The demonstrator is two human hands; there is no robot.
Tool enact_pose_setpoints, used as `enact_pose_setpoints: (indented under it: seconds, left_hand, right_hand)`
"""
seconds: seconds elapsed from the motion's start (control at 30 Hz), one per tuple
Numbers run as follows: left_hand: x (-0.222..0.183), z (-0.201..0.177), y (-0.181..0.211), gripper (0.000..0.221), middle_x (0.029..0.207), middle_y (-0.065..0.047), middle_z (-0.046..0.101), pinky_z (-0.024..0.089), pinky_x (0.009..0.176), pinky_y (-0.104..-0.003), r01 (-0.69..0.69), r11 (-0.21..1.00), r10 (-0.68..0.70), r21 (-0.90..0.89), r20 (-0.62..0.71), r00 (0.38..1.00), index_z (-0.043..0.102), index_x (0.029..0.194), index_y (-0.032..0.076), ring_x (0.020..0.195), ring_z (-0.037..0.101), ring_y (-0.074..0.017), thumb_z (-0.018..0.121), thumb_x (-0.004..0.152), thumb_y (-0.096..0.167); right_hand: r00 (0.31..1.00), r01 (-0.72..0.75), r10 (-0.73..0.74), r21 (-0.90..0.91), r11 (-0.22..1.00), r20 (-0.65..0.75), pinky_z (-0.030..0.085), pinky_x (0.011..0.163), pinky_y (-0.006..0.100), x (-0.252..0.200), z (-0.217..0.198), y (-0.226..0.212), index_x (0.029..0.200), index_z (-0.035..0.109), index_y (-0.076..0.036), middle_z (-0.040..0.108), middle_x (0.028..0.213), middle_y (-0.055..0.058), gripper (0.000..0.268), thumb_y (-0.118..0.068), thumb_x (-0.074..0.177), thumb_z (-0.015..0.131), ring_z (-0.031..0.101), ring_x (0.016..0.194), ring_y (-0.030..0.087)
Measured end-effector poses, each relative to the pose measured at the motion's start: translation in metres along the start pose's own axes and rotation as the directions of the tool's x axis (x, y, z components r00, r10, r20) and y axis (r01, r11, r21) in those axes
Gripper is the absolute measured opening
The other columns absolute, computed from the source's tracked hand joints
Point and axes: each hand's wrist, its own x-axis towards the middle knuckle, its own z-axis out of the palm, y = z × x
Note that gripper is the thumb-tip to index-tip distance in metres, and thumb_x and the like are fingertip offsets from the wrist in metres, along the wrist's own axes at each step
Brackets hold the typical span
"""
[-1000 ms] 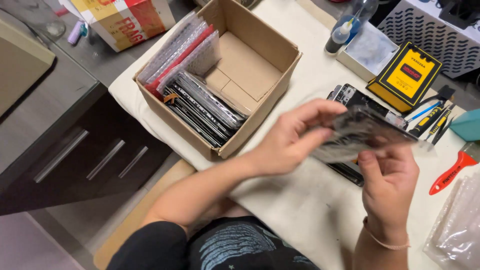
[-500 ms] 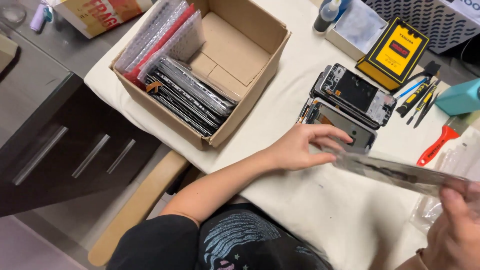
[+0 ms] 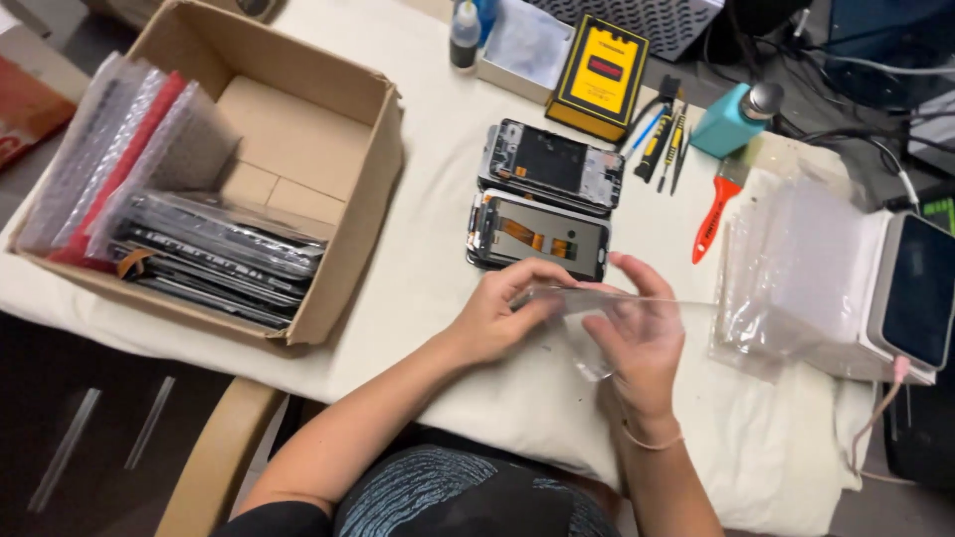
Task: Unpacking mobile phone screens from bubble wrap and organizing them into stacks on a repair bench.
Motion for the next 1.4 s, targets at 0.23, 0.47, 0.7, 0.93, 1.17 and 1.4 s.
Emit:
enact_pose_setpoints:
  seconds: [0.23, 0.47, 0.7, 0.93, 1.17, 1.4]
  left_hand:
    - [0.008, 0.002, 0.014, 0.014, 0.097, -0.007, 0.081, 0.059, 0.087, -0.031, -0.036, 0.999, 0.037, 0.013, -0.093, 0.995, 0.079, 0.109, 0.007, 0.091, 0.076, -0.0149, 0.072, 0.096, 0.010]
    - [-0.012, -0.027, -0.026, 0.012, 0.097, -0.011, 0.081, 0.059, 0.086, -0.039, 0.068, 0.983, -0.076, 0.173, 0.036, 0.996, 0.082, 0.101, 0.008, 0.095, 0.077, -0.0241, 0.071, 0.096, 0.008]
    - [-0.011, -0.035, -0.009, 0.013, 0.106, -0.016, 0.080, 0.055, 0.097, -0.050, 0.201, 0.909, -0.291, 0.365, 0.211, 0.933, 0.080, 0.099, 0.004, 0.106, 0.073, -0.0387, 0.068, 0.096, 0.009]
    - [-0.010, -0.031, 0.001, 0.014, 0.104, -0.014, 0.080, 0.055, 0.097, -0.050, 0.178, 0.904, -0.270, 0.389, 0.196, 0.943, 0.080, 0.099, 0.007, 0.105, 0.074, -0.0373, 0.067, 0.097, 0.010]
    - [-0.019, -0.028, 0.005, 0.042, 0.110, -0.012, 0.079, 0.056, 0.097, -0.049, 0.161, 0.925, -0.245, 0.344, 0.216, 0.945, 0.072, 0.123, 0.012, 0.107, 0.073, -0.0360, 0.084, 0.083, 0.021]
    - [-0.013, -0.062, 0.052, 0.046, 0.075, -0.002, 0.068, 0.047, 0.063, -0.034, 0.380, 0.528, -0.808, 0.760, 0.311, 0.501, 0.067, 0.130, 0.017, 0.064, 0.061, -0.0175, 0.076, 0.086, 0.018]
  right_hand:
    - [0.995, 0.095, -0.101, -0.246, 0.964, -0.012, 0.058, 0.090, 0.034, 0.006, -0.014, -0.003, 0.107, 0.071, 0.007, 0.075, 0.092, 0.018, 0.018, 0.000, 0.091, 0.074, 0.072, 0.089, 0.020]
    - [1.000, -0.024, 0.026, -0.260, 0.965, 0.004, 0.058, 0.087, 0.034, -0.006, -0.034, 0.045, 0.098, 0.079, -0.002, 0.079, 0.085, 0.010, 0.012, 0.001, 0.086, 0.081, 0.067, 0.083, 0.011]
    - [0.958, -0.027, 0.152, -0.453, 0.891, 0.242, 0.051, 0.102, 0.050, -0.005, -0.031, 0.037, 0.114, 0.076, 0.000, 0.077, 0.116, 0.021, 0.027, -0.001, 0.087, 0.073, 0.069, 0.117, 0.033]
    - [0.931, 0.351, -0.232, -0.516, 0.782, 0.282, 0.048, 0.109, 0.046, 0.015, -0.014, -0.055, 0.128, 0.064, 0.002, 0.068, 0.124, 0.017, 0.043, -0.003, 0.088, 0.077, 0.063, 0.123, 0.034]
    - [0.901, 0.391, -0.122, -0.658, 0.644, 0.416, 0.046, 0.111, 0.051, 0.024, -0.015, -0.079, 0.098, 0.080, -0.009, 0.078, 0.085, 0.004, 0.010, -0.004, 0.090, 0.076, 0.075, 0.085, 0.025]
    - [0.805, 0.078, -0.226, -0.280, 0.957, -0.548, 0.048, 0.070, 0.019, 0.041, -0.115, -0.050, 0.106, 0.069, -0.007, 0.063, 0.089, 0.000, 0.009, -0.013, 0.108, 0.077, 0.059, 0.080, 0.006]
